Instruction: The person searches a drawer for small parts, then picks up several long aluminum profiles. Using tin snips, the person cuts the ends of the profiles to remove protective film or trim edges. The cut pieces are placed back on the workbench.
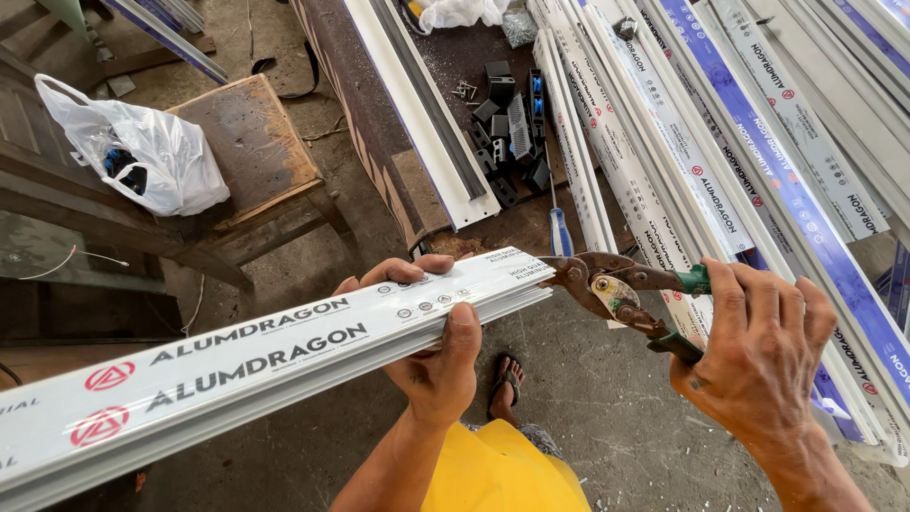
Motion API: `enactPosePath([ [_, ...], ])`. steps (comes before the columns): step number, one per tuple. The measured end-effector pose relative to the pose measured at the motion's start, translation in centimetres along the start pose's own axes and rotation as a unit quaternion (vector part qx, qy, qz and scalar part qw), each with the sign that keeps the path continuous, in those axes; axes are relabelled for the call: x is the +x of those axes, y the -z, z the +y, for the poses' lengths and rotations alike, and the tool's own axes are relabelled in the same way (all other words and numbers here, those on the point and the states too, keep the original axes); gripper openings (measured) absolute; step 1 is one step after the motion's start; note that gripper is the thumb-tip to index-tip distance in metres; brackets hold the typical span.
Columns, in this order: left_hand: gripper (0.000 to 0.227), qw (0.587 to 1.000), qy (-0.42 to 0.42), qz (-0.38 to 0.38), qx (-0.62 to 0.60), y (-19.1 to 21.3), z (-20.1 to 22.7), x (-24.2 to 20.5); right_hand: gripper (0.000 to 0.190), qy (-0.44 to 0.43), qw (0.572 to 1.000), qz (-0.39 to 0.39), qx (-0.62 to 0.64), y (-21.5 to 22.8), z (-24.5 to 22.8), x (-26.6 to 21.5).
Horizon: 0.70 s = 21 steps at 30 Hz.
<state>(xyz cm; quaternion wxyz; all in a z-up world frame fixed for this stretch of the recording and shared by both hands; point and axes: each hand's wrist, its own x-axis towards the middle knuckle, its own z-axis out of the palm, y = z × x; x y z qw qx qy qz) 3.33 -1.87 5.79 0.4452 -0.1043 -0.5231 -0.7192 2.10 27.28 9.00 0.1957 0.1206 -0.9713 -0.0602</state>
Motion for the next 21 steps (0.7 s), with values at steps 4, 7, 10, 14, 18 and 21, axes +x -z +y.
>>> enactPosePath([
  [4,0.095,0.999,-0.019,-0.011,0.027,0.1,0.1,0.2,0.09,0.04,0.994,0.005,-0.097,0.4,-0.3,0.8],
  [7,0.093,0.998,-0.032,-0.006,0.053,0.1,0.1,0.3,0.083,0.036,0.998,-0.023,-0.053,0.2,-0.4,1.5],
  [10,0.092,0.998,-0.03,0.002,0.052,0.1,0.0,0.4,0.086,0.02,0.998,-0.059,-0.025,0.1,-0.5,2.1],
  [14,0.091,0.999,-0.027,0.015,0.034,0.1,-0.1,0.5,0.093,0.046,0.998,-0.011,-0.029,0.5,-1.0,2.3],
  [18,0.096,0.997,-0.043,0.019,0.055,0.3,0.0,0.3,0.098,0.072,0.996,0.038,-0.044,1.1,-1.6,2.4],
  [21,0.098,0.996,-0.055,0.015,0.068,0.3,-0.1,0.4,0.084,0.044,0.993,0.038,-0.099,1.1,-2.3,2.2],
])
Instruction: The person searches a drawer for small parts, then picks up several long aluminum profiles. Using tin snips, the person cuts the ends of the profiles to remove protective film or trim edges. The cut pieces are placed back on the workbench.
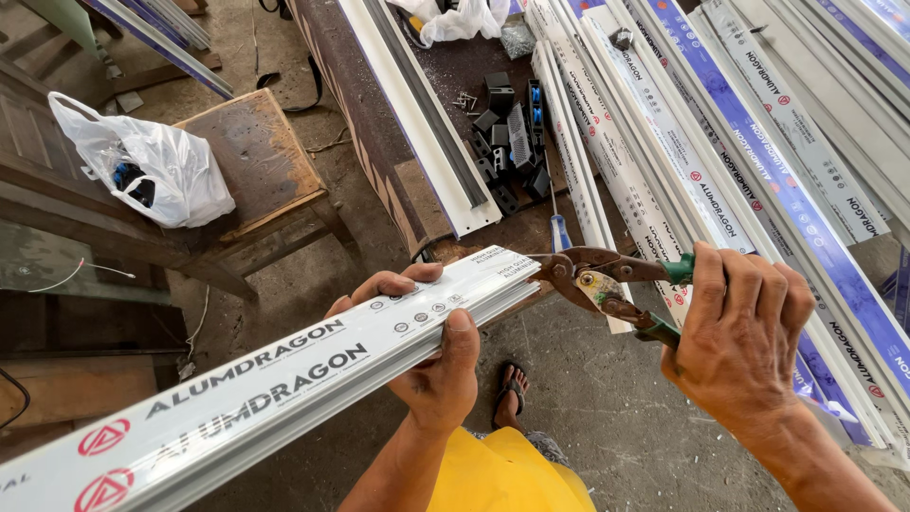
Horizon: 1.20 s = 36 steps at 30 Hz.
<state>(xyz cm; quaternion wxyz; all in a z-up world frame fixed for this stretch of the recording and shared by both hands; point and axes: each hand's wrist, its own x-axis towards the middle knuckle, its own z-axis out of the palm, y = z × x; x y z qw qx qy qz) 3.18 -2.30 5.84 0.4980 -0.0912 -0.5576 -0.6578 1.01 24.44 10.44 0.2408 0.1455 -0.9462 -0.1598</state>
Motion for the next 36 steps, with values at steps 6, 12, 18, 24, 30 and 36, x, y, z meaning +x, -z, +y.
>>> enactPosePath([
  [6,0.101,0.999,-0.015,-0.002,0.037,0.2,-0.1,0.2,0.056,0.003,0.999,0.022,0.022,-1.1,0.2,-0.4],
  [12,0.101,0.999,-0.011,-0.013,0.031,0.3,-0.1,0.1,0.038,0.015,0.998,-0.044,0.03,-2.8,1.3,1.3],
  [18,0.099,1.0,0.0,0.004,0.016,-0.2,-1.0,-0.1,0.051,0.028,0.993,-0.085,0.081,-3.6,0.9,3.0],
  [24,0.098,0.998,0.036,0.005,-0.053,0.8,-2.5,0.0,0.044,0.014,0.993,-0.031,0.112,-4.7,-0.1,2.0],
  [30,0.085,0.996,0.054,0.008,-0.077,3.0,-2.4,1.1,0.072,-0.05,0.978,0.054,0.193,-6.7,-0.2,-3.5],
  [36,0.086,0.987,0.106,-0.035,-0.119,4.5,-2.5,1.3,0.091,-0.188,0.856,-0.089,0.474,-9.5,-1.3,-9.0],
])
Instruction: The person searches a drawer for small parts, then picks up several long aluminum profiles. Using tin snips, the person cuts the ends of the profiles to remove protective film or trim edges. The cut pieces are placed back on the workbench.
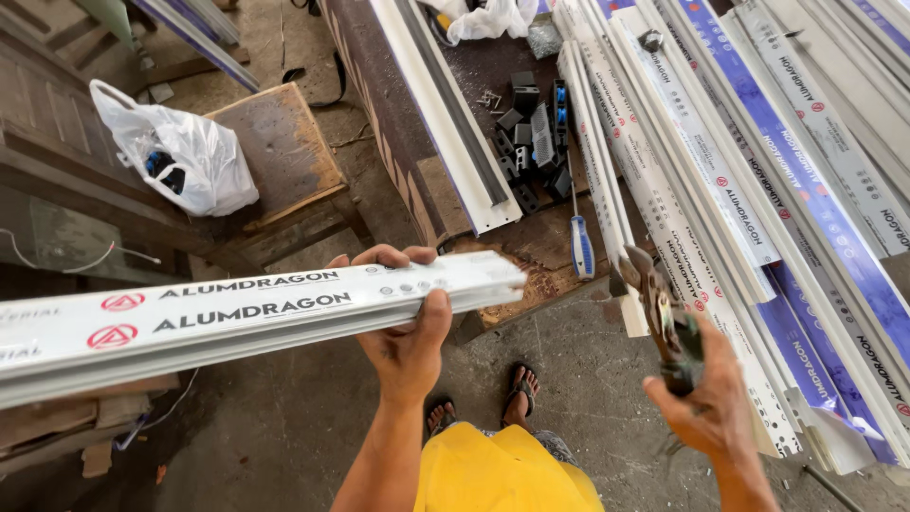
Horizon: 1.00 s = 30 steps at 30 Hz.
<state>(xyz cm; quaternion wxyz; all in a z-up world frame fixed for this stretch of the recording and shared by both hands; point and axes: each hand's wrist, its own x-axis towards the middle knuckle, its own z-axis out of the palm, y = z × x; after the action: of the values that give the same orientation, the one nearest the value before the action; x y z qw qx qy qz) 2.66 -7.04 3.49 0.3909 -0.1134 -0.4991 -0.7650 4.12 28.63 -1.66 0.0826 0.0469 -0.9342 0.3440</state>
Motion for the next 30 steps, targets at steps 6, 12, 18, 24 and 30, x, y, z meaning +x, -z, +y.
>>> enactPosePath([
  [6,0.091,0.988,0.072,-0.099,-0.092,4.7,1.8,2.2,0.092,-0.097,0.981,-0.012,0.167,-3.8,0.1,-3.5],
  [12,0.081,0.989,0.106,0.086,-0.059,11.6,-0.7,7.9,0.075,-0.082,0.951,-0.068,0.291,-5.9,-1.6,-4.0],
  [18,0.067,0.899,0.234,-0.164,0.333,13.1,-1.0,3.6,0.068,-0.112,0.894,-0.037,0.433,-5.5,-3.9,-2.1],
  [24,0.076,0.703,0.347,-0.401,0.474,10.7,2.1,2.4,0.093,0.002,0.849,0.008,0.529,-3.1,-4.8,3.6],
  [30,0.094,0.589,0.279,-0.502,0.569,11.0,4.0,5.6,0.089,-0.027,0.853,0.075,0.516,-3.8,-6.4,3.8],
])
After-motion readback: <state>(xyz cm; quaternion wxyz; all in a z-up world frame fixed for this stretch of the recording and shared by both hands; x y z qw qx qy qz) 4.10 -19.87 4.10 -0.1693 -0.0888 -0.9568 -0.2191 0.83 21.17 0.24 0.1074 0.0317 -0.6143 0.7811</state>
